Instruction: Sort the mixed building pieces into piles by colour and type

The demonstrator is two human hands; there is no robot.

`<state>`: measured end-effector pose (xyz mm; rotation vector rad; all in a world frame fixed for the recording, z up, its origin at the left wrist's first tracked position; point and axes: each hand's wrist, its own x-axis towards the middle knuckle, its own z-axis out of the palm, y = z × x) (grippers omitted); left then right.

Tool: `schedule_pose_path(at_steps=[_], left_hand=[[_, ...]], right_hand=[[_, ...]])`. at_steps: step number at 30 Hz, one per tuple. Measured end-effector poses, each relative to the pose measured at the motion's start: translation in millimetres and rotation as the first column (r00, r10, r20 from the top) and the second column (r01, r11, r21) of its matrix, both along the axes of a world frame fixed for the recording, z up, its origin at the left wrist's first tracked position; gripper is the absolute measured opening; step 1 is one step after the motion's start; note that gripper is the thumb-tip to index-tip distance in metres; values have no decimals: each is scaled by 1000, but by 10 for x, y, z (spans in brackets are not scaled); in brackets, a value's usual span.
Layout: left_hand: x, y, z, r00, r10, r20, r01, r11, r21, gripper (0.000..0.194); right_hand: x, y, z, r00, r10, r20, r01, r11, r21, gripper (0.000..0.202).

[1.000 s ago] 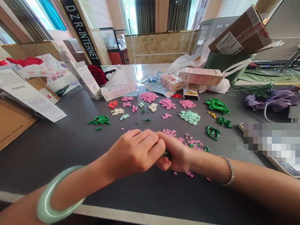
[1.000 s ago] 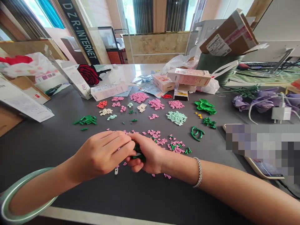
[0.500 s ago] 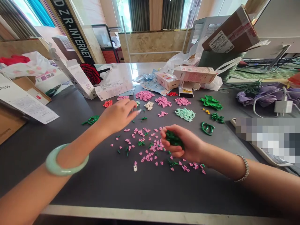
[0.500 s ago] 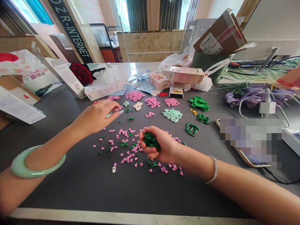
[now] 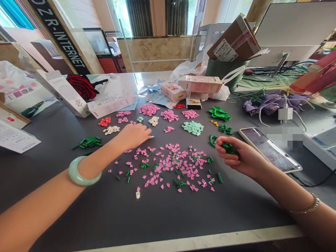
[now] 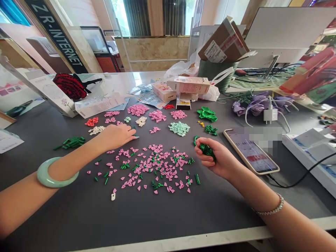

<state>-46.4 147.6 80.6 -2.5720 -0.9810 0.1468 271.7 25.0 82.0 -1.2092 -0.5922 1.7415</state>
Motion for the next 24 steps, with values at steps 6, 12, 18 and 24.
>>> schedule_pose_path(at_steps=[6,12,18,24], left_hand=[[-27,76,-27,998,-52,26,53,998,-36,31],[188,-43,70,984,-130,123,136,990,-46,29],[850,-695,201,876,-458,148,479,863,-159,22],[1317,-893,158,780,-608,151,625,769,-131,12]], right_hand=[[87,-27,-9,995,25,92,-34,994,105,29],[141,-158,27,905,149,399,-224,963,150,38],[156,-375,-135,817,204,540,-262,965,31,39],[237,-453,-247,914,86,398,-136,985,101,39]])
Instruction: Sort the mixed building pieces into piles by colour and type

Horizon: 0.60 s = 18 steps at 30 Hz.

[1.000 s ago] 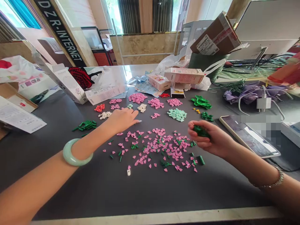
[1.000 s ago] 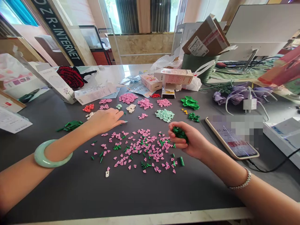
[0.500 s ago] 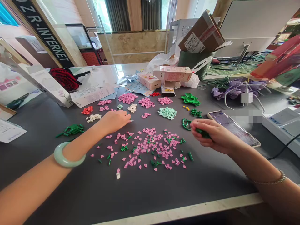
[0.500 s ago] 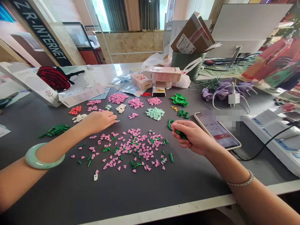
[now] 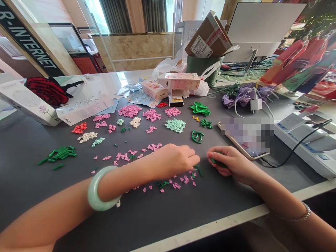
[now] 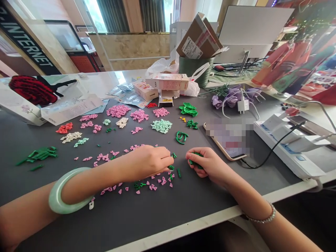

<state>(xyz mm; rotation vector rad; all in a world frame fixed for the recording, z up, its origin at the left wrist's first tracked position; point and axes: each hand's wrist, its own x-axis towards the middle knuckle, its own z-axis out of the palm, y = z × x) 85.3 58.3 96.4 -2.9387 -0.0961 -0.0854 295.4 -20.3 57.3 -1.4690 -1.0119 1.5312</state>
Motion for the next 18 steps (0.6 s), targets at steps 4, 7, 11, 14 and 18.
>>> schedule_pose_path(at_steps=[4,7,11,14,18], left_hand=[[113,38,-21,1000,2,-6,-2,1000,-12,12],[51,24,-10,1000,18,9,-18,1000,-15,8],[-234,2,-10,997,46,67,-42,998,-55,11],[-531,-26,-16,985,135,107,-121,985,-125,11],[-883,-135,-11,959,260,114,-231,949,-216,16]], right_hand=[[0,1,16,1000,1,-24,-1,1000,5,37],[-13,-6,27,1000,24,-13,-24,1000,6,36],[-33,-18,35,1000,7,2,-7,1000,-2,38],[-44,-22,35,1000,-12,5,12,1000,-9,40],[-40,-26,18,999,-29,-33,28,999,-38,41]])
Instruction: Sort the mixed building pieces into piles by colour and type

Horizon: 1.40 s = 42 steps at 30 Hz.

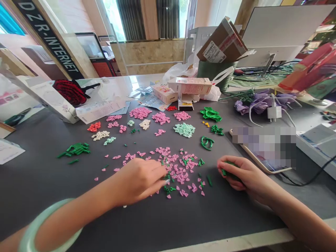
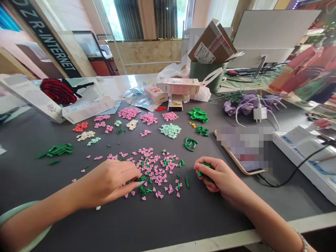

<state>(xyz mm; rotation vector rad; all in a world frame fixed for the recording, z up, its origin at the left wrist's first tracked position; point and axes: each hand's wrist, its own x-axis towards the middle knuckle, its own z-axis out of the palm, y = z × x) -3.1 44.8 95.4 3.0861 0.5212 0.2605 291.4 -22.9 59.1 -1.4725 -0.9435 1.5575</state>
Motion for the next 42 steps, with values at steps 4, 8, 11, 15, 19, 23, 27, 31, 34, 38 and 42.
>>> schedule_pose_path(at_steps=[4,8,11,15,19,23,27,31,34,38,42], left_hand=[[-217,-164,13,996,85,3,-85,996,-42,21],[-354,-269,4,986,164,5,-163,985,-49,21],[-425,-295,-17,977,213,22,-212,975,-64,18],[-434,-299,-21,973,226,47,-223,972,-71,18],[-350,-270,14,985,163,62,-159,986,-56,25],[-269,-223,22,991,113,66,-112,993,-25,31],[-241,-201,-20,994,100,49,-98,995,-34,29],[-221,-199,-59,994,84,76,-79,995,-60,26],[-168,-201,-55,988,90,129,-85,995,-46,27],[-38,-267,2,976,51,213,-83,986,145,25],[69,-436,70,971,-24,237,-63,934,352,18]], right_hand=[[30,12,-32,994,-52,-94,47,997,-55,41],[59,37,-54,967,-185,-173,160,976,-149,39],[61,61,-52,942,-242,-233,192,957,-218,34],[15,136,-1,904,-267,-332,189,950,-250,32],[-132,280,149,867,-242,-434,148,959,-240,32],[-345,462,295,838,-209,-503,99,967,-236,41],[-506,640,298,811,-212,-546,88,966,-244,50],[-562,764,246,798,-277,-535,151,951,-268,48],[-603,771,227,801,-285,-526,150,947,-284,42],[-773,619,252,831,-144,-537,-19,958,-286,36],[-1031,373,349,850,112,-514,-325,880,-346,38]])
